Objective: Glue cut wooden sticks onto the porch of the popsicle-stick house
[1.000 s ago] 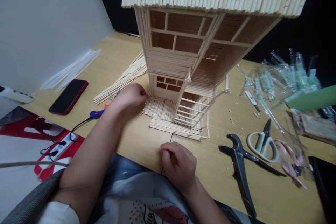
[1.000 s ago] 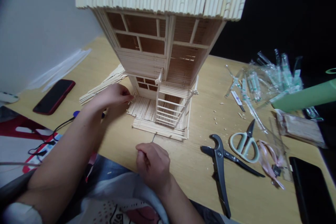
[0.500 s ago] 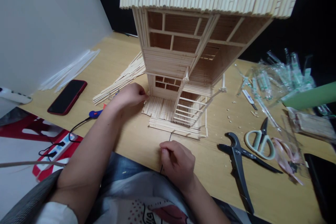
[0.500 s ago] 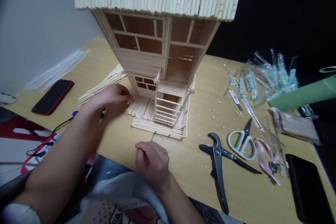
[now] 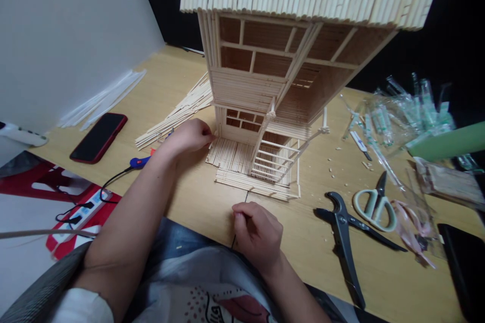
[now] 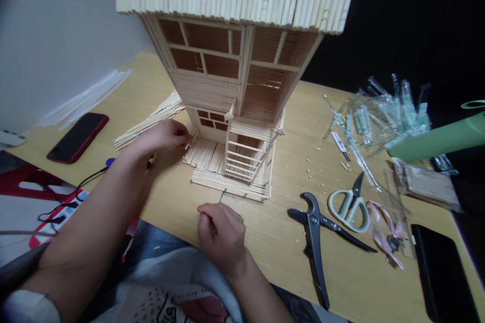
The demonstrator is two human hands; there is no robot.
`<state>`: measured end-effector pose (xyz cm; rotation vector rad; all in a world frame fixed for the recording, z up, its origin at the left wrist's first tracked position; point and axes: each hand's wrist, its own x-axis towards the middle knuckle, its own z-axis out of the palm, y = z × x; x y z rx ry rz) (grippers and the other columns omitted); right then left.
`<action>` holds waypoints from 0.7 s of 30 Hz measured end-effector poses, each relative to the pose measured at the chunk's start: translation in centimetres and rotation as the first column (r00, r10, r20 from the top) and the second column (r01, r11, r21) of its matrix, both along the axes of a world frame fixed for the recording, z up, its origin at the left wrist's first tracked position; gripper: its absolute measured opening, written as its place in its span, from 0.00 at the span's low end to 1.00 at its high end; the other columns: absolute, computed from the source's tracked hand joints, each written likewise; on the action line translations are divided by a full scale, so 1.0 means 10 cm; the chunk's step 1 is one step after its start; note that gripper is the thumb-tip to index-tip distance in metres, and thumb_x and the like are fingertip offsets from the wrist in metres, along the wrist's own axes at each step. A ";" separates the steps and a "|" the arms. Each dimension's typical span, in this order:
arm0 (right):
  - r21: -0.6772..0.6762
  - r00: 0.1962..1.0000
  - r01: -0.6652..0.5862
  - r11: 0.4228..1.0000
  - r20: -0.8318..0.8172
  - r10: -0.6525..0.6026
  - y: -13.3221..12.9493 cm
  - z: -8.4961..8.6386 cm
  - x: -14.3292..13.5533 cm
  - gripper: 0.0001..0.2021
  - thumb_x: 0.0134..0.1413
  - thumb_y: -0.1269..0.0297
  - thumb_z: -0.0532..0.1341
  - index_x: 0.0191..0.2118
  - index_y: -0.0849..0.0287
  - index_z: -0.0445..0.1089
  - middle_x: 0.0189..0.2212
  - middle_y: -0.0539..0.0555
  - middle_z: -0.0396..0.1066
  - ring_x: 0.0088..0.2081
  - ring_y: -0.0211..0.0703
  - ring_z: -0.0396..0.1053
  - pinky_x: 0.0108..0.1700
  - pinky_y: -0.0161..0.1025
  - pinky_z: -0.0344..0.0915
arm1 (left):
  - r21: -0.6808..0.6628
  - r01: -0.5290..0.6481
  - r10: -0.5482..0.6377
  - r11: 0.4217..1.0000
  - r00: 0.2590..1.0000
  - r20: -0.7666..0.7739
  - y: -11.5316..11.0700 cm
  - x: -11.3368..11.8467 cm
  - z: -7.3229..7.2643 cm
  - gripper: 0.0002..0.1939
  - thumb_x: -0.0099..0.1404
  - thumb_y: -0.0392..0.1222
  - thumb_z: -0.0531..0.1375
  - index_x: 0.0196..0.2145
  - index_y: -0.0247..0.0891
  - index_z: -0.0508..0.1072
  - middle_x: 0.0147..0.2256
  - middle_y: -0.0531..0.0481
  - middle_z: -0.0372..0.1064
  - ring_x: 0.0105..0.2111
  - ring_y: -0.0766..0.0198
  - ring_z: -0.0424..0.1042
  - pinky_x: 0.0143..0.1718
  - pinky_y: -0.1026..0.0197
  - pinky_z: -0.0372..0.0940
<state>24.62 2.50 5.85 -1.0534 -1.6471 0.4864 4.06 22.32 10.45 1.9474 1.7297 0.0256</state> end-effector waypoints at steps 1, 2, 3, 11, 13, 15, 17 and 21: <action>0.000 1.000 -0.002 1.000 -0.001 0.002 0.00 0.00 0.00 0.09 0.60 0.77 0.58 0.39 0.57 0.72 0.27 0.51 0.77 0.27 0.37 0.75 0.32 0.33 0.70 | -0.002 -0.001 0.001 1.000 1.000 0.001 0.00 0.00 0.00 0.15 0.60 0.51 0.57 0.24 0.38 0.76 0.23 0.47 0.70 0.24 0.60 0.63 0.31 0.57 0.54; 0.001 1.000 -0.005 1.000 -0.001 0.005 0.00 0.00 0.00 0.09 0.60 0.77 0.58 0.39 0.57 0.72 0.27 0.51 0.77 0.27 0.37 0.75 0.32 0.33 0.70 | -0.003 -0.001 0.001 1.000 1.000 0.000 0.00 0.00 0.00 0.16 0.60 0.51 0.57 0.24 0.38 0.76 0.23 0.47 0.70 0.24 0.61 0.63 0.31 0.57 0.53; 0.003 1.000 -0.006 1.000 -0.002 0.006 0.00 -0.01 0.00 0.09 0.60 0.77 0.58 0.39 0.57 0.72 0.27 0.50 0.77 0.27 0.37 0.75 0.32 0.33 0.70 | -0.005 0.000 0.000 1.000 1.000 0.000 0.00 -0.01 0.00 0.16 0.60 0.51 0.57 0.24 0.38 0.75 0.22 0.47 0.70 0.24 0.61 0.63 0.31 0.58 0.53; 0.016 1.000 -0.004 1.000 -0.011 0.004 -0.01 -0.04 0.00 0.08 0.61 0.78 0.59 0.39 0.58 0.72 0.28 0.51 0.77 0.29 0.37 0.75 0.34 0.32 0.70 | -0.020 0.008 -0.008 1.000 1.000 0.005 0.00 0.00 0.01 0.17 0.61 0.51 0.57 0.23 0.37 0.75 0.21 0.48 0.70 0.23 0.61 0.63 0.29 0.58 0.53; 0.018 1.000 -0.002 1.000 -0.011 0.002 -0.01 -0.04 0.01 0.08 0.61 0.78 0.59 0.39 0.58 0.72 0.28 0.51 0.77 0.28 0.37 0.75 0.33 0.32 0.69 | -0.016 0.007 -0.007 1.000 1.000 0.008 0.00 0.01 0.00 0.17 0.62 0.51 0.57 0.23 0.37 0.75 0.21 0.48 0.70 0.23 0.61 0.63 0.29 0.58 0.53; 0.021 1.000 -0.002 1.000 -0.010 0.003 -0.01 -0.03 0.01 0.08 0.61 0.78 0.59 0.39 0.59 0.72 0.28 0.51 0.77 0.28 0.37 0.75 0.33 0.32 0.69 | -0.015 0.007 -0.007 1.000 1.000 0.012 0.00 0.01 0.00 0.17 0.62 0.51 0.57 0.24 0.37 0.76 0.22 0.47 0.71 0.23 0.61 0.64 0.29 0.58 0.54; 0.019 1.000 -0.005 1.000 -0.008 0.005 -0.01 -0.03 0.01 0.08 0.61 0.78 0.59 0.40 0.59 0.72 0.28 0.51 0.77 0.29 0.37 0.75 0.33 0.33 0.70 | -0.017 0.008 -0.008 1.000 1.000 0.015 -0.01 0.00 0.00 0.17 0.62 0.51 0.57 0.24 0.37 0.75 0.22 0.47 0.71 0.23 0.62 0.64 0.29 0.58 0.54; 0.020 1.000 -0.001 1.000 -0.009 0.001 -0.02 -0.05 0.01 0.09 0.61 0.78 0.59 0.40 0.58 0.72 0.28 0.51 0.77 0.29 0.37 0.75 0.34 0.33 0.70 | -0.012 0.007 -0.007 1.000 1.000 0.025 -0.01 0.00 0.01 0.17 0.61 0.53 0.57 0.24 0.38 0.76 0.22 0.47 0.71 0.24 0.61 0.64 0.30 0.58 0.55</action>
